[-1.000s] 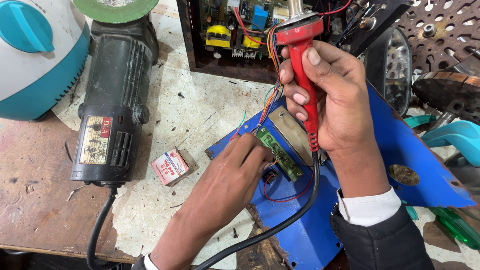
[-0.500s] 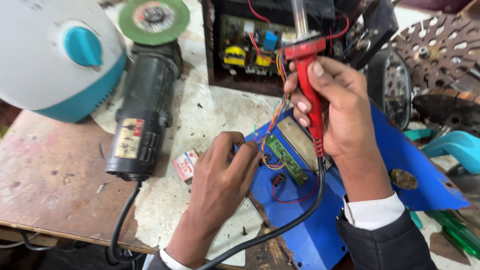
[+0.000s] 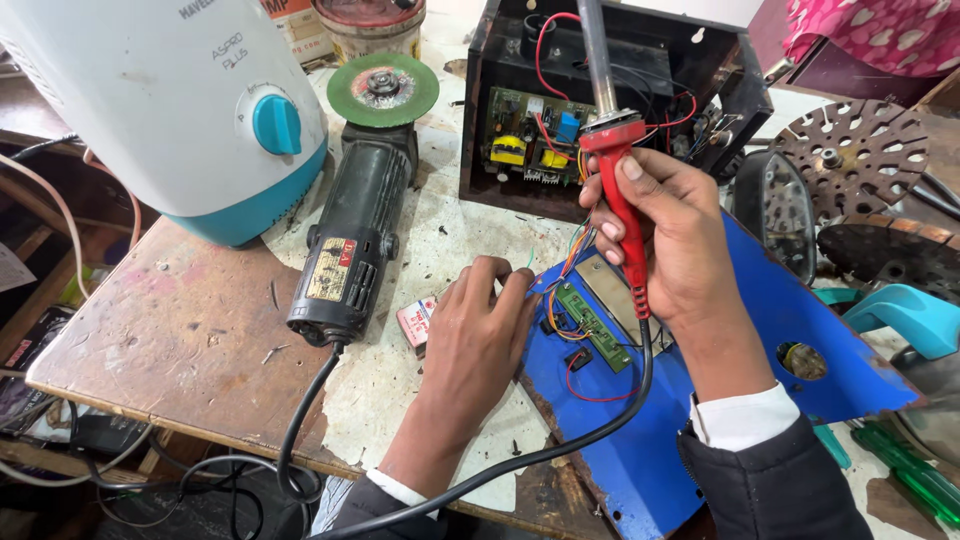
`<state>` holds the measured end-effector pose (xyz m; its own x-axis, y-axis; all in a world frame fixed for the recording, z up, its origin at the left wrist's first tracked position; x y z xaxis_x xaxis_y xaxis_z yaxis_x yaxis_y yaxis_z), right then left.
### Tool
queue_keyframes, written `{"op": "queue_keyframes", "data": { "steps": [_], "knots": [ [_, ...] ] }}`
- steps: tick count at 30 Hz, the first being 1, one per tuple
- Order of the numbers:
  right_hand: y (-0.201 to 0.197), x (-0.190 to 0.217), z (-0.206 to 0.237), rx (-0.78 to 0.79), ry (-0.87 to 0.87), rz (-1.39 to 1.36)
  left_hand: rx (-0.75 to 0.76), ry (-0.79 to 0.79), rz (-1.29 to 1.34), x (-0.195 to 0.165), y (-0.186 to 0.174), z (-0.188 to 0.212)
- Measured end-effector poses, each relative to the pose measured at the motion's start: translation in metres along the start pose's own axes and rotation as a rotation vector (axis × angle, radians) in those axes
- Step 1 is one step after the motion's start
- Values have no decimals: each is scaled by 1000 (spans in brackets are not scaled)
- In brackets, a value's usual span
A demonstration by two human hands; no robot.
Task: The person uses a soldering iron to attach wires to a small green circuit board mounted on a blue metal plate. They repeatedly heat solder joints and feed solder wire to secure connections while holding the board steady with the other hand.
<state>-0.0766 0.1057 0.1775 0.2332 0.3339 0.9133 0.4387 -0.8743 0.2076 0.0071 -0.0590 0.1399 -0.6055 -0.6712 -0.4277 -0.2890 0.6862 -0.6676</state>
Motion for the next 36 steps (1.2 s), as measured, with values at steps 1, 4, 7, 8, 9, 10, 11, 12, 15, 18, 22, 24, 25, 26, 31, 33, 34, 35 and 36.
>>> {"op": "queue_keyframes", "data": {
  "steps": [1, 4, 7, 8, 9, 10, 11, 12, 15, 18, 22, 24, 25, 26, 31, 33, 34, 35, 36],
  "knots": [
    [0, 1, 0, 1, -2, -1, -2, 0, 6, 0, 0, -1],
    [-3, 2, 0, 2, -3, -17, 11, 8, 23, -1, 2, -2],
    [-5, 1, -1, 2, -10, -19, 13, 20, 29, 0, 4, -1],
    [-5, 1, -1, 2, -13, -14, 10, 25, 31, 0, 4, 0],
    [-5, 1, -1, 1, -8, -17, 31, 39, 40, -1, 7, -1],
    [-5, 0, -1, 1, -4, -20, 51, 54, 48, -2, 9, -2],
    [-5, 0, -1, 1, -1, -23, 70, 69, 55, -2, 11, -2],
    [-5, 0, -1, 2, -3, -26, 79, 90, 45, -4, 11, -2],
    [-7, 0, -1, -2, -6, -33, 113, 135, 37, -7, 13, -1],
    [-9, 0, 0, -9, -9, -34, 153, 137, 102, -8, 19, 0],
    [-11, 0, 0, -8, -10, -34, 219, 129, 200, -8, 28, 2],
    [-12, 1, 0, -8, -11, -40, 258, 170, 196, -11, 31, 2],
    [-12, 1, 0, -7, -15, -46, 271, 212, 183, -14, 31, 3],
    [-12, 1, 0, -6, -19, -52, 284, 255, 170, -17, 30, 4],
    [-16, 3, 2, -17, -18, -51, 319, 333, 102, -25, 34, 3],
    [-18, 3, 2, -14, -23, -48, 319, 335, 76, -27, 36, 2],
    [-18, 3, 2, -7, -28, -52, 314, 337, 67, -28, 36, 2],
    [-18, 3, 2, -1, -32, -56, 309, 339, 58, -29, 36, 1],
    [-18, 3, 2, -2, -30, -61, 306, 332, 50, -28, 37, 1]
  ]
}}
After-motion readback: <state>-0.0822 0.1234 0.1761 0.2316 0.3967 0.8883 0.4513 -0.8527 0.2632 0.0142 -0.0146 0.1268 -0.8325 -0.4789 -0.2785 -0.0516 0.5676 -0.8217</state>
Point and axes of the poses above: each hand's wrist, its own z-axis away from the middle knuckle, its own y-axis out of the palm, x = y × z, the point moved 8 cm from there along -z, towards the middle knuckle, and after that the axes turned 11 degrees about x, right-handed, at the moved point
